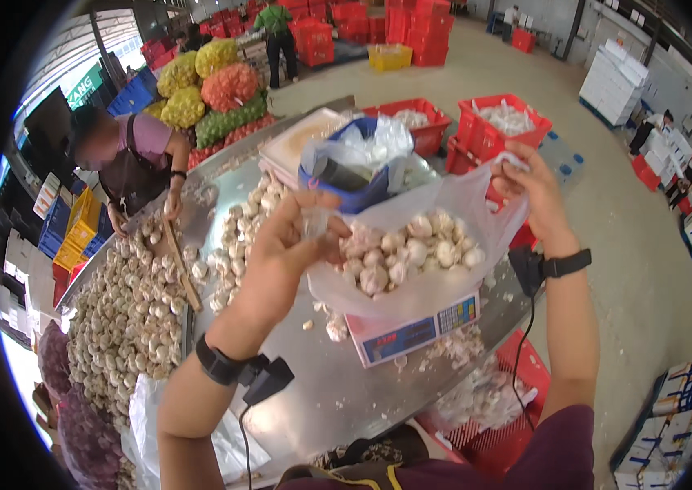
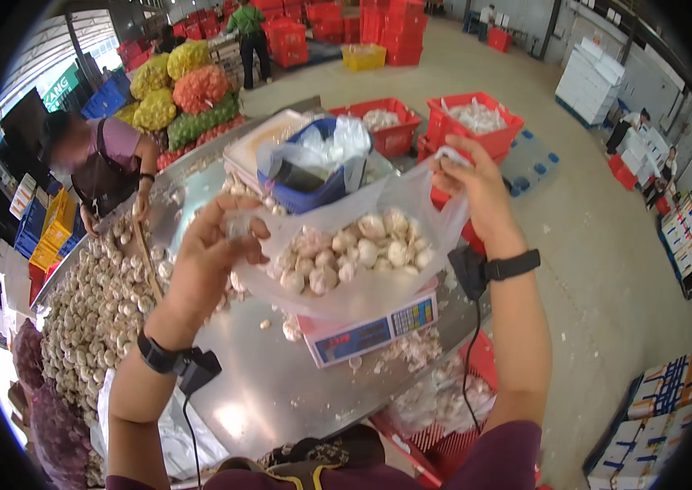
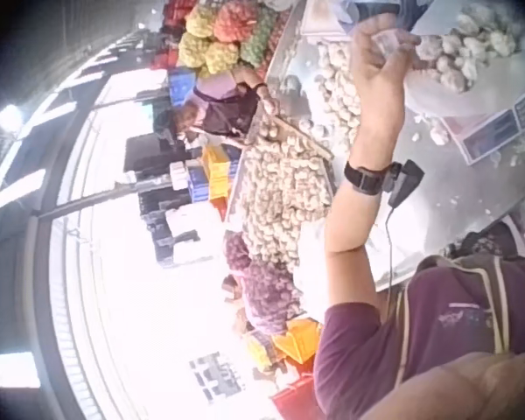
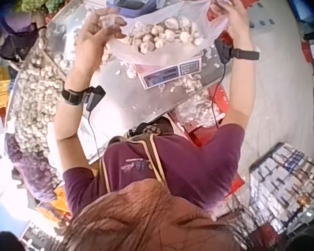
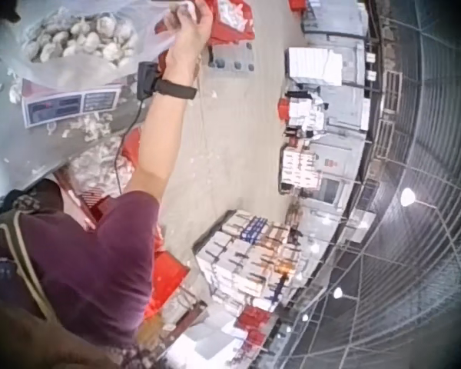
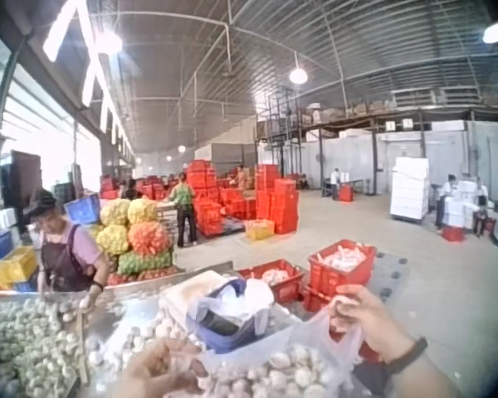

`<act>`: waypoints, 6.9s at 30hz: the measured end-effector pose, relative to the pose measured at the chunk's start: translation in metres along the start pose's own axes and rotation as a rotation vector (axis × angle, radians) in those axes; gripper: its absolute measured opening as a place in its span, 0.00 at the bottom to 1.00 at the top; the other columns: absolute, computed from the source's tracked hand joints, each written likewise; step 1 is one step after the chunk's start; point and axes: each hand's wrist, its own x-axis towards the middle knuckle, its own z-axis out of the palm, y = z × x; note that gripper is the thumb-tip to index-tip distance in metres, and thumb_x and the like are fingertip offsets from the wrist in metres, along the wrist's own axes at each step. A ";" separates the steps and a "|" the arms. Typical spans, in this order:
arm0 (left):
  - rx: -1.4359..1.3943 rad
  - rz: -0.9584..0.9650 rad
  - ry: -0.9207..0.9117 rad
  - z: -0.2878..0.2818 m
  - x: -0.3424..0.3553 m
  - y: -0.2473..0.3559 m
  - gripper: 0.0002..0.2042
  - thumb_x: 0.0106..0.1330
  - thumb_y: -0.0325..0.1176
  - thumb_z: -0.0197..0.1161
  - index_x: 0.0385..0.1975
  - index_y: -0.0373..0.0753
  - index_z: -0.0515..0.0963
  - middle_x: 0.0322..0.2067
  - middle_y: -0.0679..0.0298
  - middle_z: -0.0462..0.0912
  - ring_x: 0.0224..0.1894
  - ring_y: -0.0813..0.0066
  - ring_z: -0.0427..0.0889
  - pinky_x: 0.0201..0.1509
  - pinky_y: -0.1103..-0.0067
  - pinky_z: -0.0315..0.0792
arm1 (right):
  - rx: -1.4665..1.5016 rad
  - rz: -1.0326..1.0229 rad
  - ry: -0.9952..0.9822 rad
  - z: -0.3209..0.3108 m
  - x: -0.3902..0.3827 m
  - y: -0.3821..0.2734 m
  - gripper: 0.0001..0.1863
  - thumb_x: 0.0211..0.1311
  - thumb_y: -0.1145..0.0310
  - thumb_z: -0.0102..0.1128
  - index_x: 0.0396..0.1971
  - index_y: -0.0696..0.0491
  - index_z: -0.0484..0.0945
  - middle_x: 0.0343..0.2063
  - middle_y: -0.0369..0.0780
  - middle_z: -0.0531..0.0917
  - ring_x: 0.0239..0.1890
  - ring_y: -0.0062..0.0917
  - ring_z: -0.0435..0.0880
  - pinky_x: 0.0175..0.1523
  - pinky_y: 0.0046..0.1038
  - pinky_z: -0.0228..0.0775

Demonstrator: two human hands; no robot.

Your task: The person peels garlic bulbs by hand, removing outer skins and separating cloves. They place the peeled cloves into a plastic bag and occasionally transfer the bag to a digital scale. The person repeats this process throughout the clip, handling multiple garlic bulbs and accumulating peeled cloves in the bag.

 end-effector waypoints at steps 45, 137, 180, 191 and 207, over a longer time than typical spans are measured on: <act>0.920 -0.476 0.352 -0.261 -0.084 -0.249 0.13 0.59 0.36 0.60 0.44 0.43 0.76 0.37 0.59 0.82 0.36 0.60 0.82 0.39 0.69 0.75 | 0.218 0.563 -0.210 0.113 -0.268 0.206 0.17 0.64 0.59 0.55 0.44 0.57 0.73 0.30 0.40 0.79 0.32 0.25 0.79 0.36 0.28 0.74; 0.059 0.102 0.196 -0.138 -0.205 -0.106 0.39 0.48 0.26 0.59 0.66 0.38 0.57 0.49 0.55 0.73 0.51 0.64 0.74 0.57 0.71 0.66 | 0.496 1.079 -1.040 0.266 -0.224 0.211 0.36 0.60 0.41 0.54 0.56 0.57 0.63 0.41 0.45 0.79 0.33 0.29 0.83 0.31 0.24 0.77; 0.548 -0.015 0.300 -0.118 -0.257 -0.153 0.26 0.52 0.42 0.73 0.48 0.37 0.74 0.39 0.55 0.78 0.43 0.56 0.78 0.47 0.69 0.73 | 0.361 1.312 -1.049 0.264 -0.256 0.221 0.35 0.66 0.39 0.43 0.54 0.58 0.65 0.43 0.44 0.78 0.40 0.32 0.84 0.33 0.27 0.83; -0.300 -0.576 1.623 -0.181 -0.506 -0.195 0.12 0.63 0.41 0.61 0.40 0.40 0.75 0.24 0.68 0.76 0.17 0.83 0.71 0.15 0.83 0.62 | 0.564 1.599 -1.046 0.302 -0.272 0.268 0.20 0.66 0.57 0.47 0.52 0.52 0.67 0.53 0.56 0.71 0.39 0.45 0.81 0.28 0.32 0.82; 0.211 -0.326 1.632 -0.345 -0.542 -0.077 0.12 0.67 0.37 0.55 0.43 0.37 0.76 0.31 0.64 0.79 0.26 0.78 0.78 0.30 0.82 0.74 | 0.800 1.641 -0.773 0.296 -0.252 0.267 0.21 0.67 0.67 0.45 0.60 0.50 0.63 0.61 0.55 0.64 0.50 0.49 0.78 0.36 0.33 0.81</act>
